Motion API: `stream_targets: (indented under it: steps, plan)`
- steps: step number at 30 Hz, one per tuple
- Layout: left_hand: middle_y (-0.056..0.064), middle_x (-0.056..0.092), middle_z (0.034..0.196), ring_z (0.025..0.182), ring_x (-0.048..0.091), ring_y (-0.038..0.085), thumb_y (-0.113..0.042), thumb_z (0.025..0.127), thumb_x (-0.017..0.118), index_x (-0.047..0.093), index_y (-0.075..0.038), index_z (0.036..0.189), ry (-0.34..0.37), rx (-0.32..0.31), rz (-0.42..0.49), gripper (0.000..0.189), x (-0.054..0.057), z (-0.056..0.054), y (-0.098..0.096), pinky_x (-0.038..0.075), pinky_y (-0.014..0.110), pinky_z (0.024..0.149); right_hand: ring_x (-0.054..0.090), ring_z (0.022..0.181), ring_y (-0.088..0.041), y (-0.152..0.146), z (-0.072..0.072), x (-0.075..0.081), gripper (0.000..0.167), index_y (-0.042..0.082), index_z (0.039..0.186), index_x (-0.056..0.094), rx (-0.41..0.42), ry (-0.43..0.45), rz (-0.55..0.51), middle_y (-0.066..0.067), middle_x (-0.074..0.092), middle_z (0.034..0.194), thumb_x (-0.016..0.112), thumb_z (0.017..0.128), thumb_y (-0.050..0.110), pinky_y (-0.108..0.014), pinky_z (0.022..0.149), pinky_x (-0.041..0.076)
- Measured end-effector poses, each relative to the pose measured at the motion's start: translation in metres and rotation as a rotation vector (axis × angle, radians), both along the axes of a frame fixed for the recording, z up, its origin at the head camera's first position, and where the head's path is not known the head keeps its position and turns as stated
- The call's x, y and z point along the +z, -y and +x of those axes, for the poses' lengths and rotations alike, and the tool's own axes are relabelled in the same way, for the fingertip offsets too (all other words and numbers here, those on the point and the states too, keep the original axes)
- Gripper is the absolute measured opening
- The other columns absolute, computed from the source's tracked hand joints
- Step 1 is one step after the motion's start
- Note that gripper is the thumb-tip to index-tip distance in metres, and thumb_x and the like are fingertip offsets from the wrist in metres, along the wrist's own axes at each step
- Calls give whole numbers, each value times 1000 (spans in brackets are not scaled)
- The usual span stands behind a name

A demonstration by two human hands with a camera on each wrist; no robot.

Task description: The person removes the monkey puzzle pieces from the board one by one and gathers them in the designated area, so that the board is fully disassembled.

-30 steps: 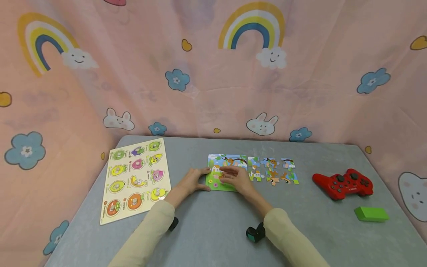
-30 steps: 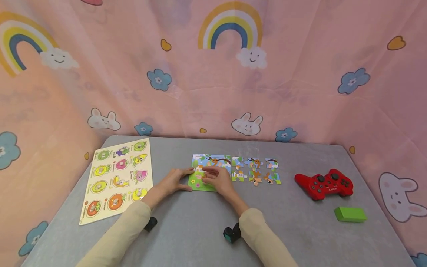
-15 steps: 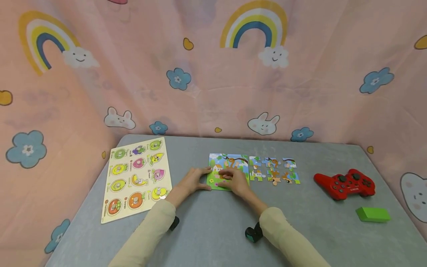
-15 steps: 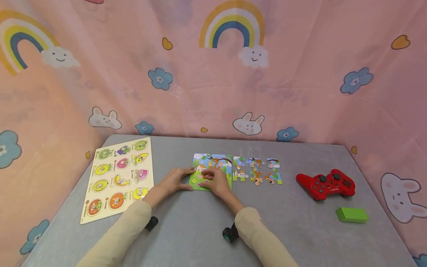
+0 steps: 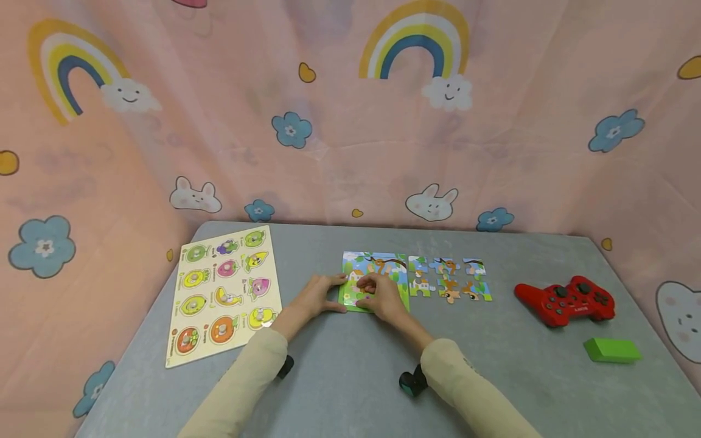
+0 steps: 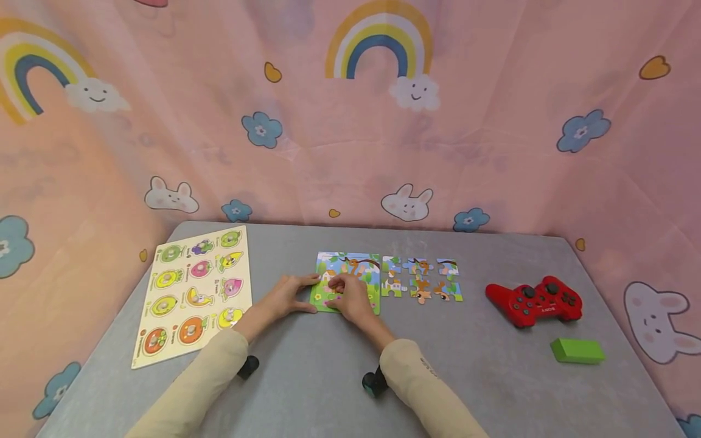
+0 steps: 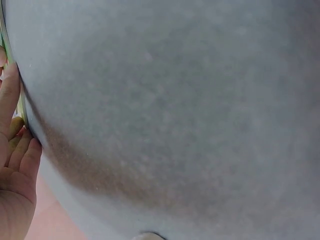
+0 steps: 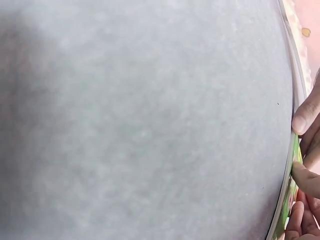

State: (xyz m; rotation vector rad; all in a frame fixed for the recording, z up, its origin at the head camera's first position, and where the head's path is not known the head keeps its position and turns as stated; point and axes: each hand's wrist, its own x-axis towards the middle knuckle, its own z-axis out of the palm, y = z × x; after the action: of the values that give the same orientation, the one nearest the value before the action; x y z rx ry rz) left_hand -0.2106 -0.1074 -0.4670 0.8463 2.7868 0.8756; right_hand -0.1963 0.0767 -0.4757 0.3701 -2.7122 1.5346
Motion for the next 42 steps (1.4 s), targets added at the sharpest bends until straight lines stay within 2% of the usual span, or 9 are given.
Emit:
stream_targets:
  steps: [10, 17, 23, 31, 37, 42]
  plan:
    - [19, 57, 131, 121, 54, 35, -19, 70, 84, 61, 6, 124, -1, 2, 8, 64, -2, -1, 1, 44, 43, 99, 67, 86, -28, 2, 2, -3, 31, -2, 90, 67, 32, -134, 103, -12, 69, 88, 83, 64, -7, -39, 77, 55]
    - [18, 57, 131, 121, 53, 35, -20, 70, 85, 61, 6, 124, -5, 7, -7, 65, -3, -1, 0, 44, 43, 99, 65, 81, -24, 1, 3, -3, 32, 0, 90, 68, 23, -134, 124, -10, 68, 87, 83, 64, -6, -39, 73, 54]
    - [18, 57, 131, 122, 53, 34, -18, 70, 85, 61, 6, 124, 15, 15, 2, 64, -4, -2, 0, 43, 42, 100, 65, 81, -24, 2, 4, -1, 34, -1, 95, 68, 58, -169, 147, -11, 69, 91, 84, 65, -5, -39, 72, 54]
    - [17, 57, 131, 120, 54, 35, -19, 70, 85, 61, 5, 124, 5, 14, -19, 64, -3, -1, 1, 43, 44, 100, 69, 86, -29, -3, 2, -1, 38, -5, 99, 67, 86, -81, -25, -17, 69, 95, 82, 65, -10, -33, 74, 57]
    - [17, 56, 132, 121, 53, 35, -19, 70, 84, 61, 5, 125, 22, 17, -17, 64, -2, 0, 0, 42, 44, 100, 69, 89, -31, -11, 1, -3, 35, -7, 106, 68, 79, 42, -122, -21, 69, 101, 79, 73, -6, -29, 74, 57]
    - [16, 55, 134, 124, 51, 34, -18, 71, 84, 60, 4, 126, 47, 30, -13, 64, -1, -1, -1, 41, 43, 102, 68, 93, -35, -21, -1, -4, 37, -10, 110, 66, 59, 141, -254, -25, 67, 107, 77, 75, -6, -31, 74, 57]
